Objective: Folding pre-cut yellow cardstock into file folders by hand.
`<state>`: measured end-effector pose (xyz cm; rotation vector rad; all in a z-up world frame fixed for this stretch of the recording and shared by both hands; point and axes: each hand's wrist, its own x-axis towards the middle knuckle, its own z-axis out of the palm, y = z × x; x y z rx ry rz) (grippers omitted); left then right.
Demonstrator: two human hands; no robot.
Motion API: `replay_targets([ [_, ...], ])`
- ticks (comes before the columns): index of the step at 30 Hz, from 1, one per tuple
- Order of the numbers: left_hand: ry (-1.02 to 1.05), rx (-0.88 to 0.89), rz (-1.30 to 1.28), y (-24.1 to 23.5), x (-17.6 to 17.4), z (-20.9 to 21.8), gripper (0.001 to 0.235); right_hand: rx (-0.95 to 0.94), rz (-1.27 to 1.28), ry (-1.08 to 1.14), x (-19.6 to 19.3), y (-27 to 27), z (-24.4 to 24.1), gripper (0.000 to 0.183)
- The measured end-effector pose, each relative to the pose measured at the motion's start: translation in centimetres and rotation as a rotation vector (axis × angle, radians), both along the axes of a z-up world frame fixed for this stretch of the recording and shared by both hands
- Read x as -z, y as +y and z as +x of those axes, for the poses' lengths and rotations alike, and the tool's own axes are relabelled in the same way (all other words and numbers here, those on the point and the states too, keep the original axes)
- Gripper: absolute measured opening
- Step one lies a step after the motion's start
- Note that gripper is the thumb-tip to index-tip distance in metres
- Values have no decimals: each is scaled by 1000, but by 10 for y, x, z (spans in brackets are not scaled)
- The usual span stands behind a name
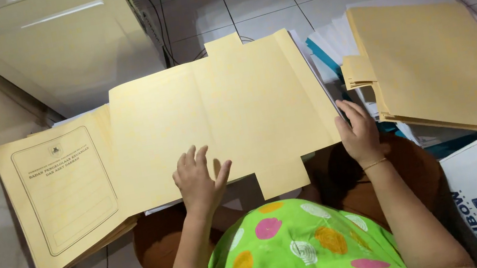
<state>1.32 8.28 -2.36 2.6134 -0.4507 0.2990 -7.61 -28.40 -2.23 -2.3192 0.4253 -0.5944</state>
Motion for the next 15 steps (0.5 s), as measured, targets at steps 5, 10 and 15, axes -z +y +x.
replay_targets([
  [5,213,5,134,-5,-22,13,84,133,-9,315,58,-18,39,70],
  [10,280,13,253,-10,-11,35,91,170,-113,407,48,8,30,72],
  [15,234,-6,254,-16,-7,46,94,158,-292,438,28,31,22,66],
])
